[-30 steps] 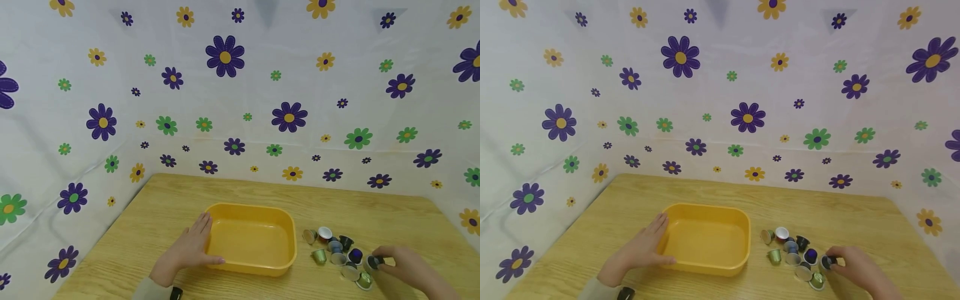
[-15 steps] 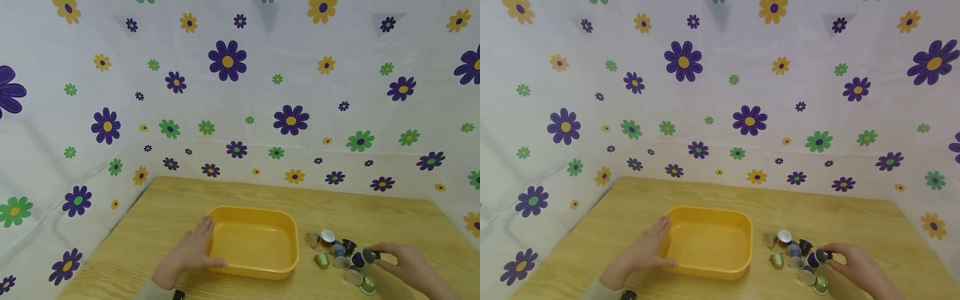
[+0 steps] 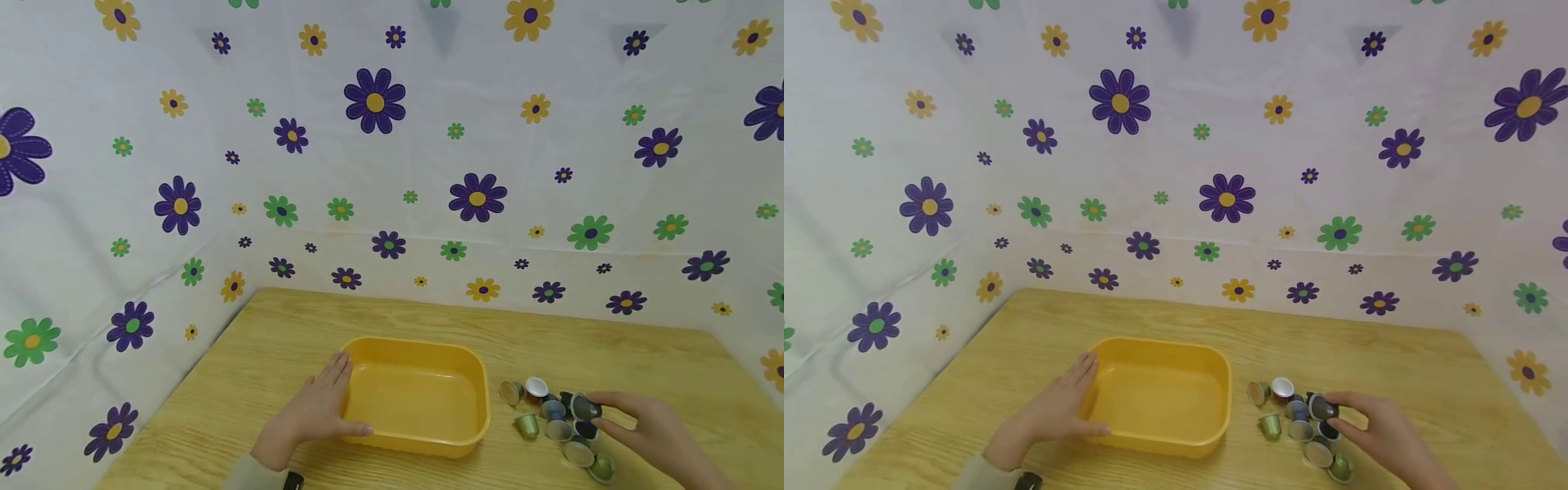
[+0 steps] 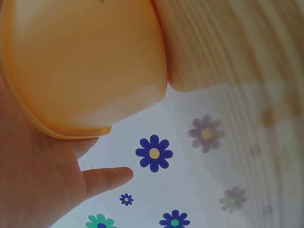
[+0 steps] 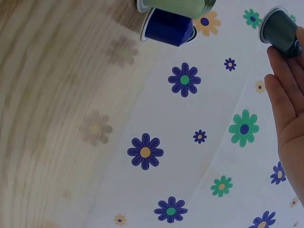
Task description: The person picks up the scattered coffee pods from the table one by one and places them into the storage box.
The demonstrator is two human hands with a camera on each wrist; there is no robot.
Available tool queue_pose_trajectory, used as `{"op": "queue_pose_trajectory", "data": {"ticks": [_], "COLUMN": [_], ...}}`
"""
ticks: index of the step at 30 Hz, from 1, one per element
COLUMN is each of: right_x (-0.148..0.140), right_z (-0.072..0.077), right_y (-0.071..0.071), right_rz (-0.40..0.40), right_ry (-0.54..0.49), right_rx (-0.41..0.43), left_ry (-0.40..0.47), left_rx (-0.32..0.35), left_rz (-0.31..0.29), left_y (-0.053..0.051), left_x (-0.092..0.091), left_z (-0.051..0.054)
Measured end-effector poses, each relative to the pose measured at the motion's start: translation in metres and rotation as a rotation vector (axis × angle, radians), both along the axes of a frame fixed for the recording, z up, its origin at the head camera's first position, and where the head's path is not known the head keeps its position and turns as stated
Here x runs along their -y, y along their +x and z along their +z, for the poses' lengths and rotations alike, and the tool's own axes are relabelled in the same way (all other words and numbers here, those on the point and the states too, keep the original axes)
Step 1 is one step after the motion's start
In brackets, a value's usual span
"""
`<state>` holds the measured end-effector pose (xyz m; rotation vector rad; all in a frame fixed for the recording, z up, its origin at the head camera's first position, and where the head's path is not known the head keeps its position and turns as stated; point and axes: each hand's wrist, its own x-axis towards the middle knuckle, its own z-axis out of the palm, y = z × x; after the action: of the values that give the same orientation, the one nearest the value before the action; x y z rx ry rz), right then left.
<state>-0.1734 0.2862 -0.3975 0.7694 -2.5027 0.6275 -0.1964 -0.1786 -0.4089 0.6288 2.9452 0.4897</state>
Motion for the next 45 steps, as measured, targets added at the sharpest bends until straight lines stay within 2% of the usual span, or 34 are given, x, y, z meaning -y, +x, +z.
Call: {"op": "queue_pose_trajectory", "data": {"ticks": [8,12,16,19,27,37,45], "right_x": [0.017,0.028,0.036,0.041,0.052,0.068,0.087], "right_z": [0.002,0.005,0.008,0.009,0.013,0.015,0.018], "right_y": [-0.003,-0.007,-0.009,-0.009,-0.011,-0.015,-0.019], "right_rz": [0.025,0.092,0.183,0.216,0.221,0.203,0.285], "right_ry": [-0.015,-0.043,-0.105,-0.115,-0.081,-0.059,-0.100], "right_rx": [-0.056,-0.087,-0.062,-0.045,-0.019,-0.042,-0.034], "left_ry": [0.004,-0.006,-0.009,-0.009,-0.027,-0.009,-0.003], "left_rx": [0.003,-0.007,-0.008,-0.007,-0.017,-0.006,-0.016], "left_rz": [-0.004,0.001,-0.002,-0.005,-0.006,-0.012,-0.006], "left_y": [0.000,0.000,0.000,0.000,0.000,0.001,0.000], "left_x": [0.001,0.002,0.002,0.001,0.001,0.001,0.002], "left_z": [-0.001,-0.002,-0.001,-0.001,-0.001,-0.001,-0.004]}}
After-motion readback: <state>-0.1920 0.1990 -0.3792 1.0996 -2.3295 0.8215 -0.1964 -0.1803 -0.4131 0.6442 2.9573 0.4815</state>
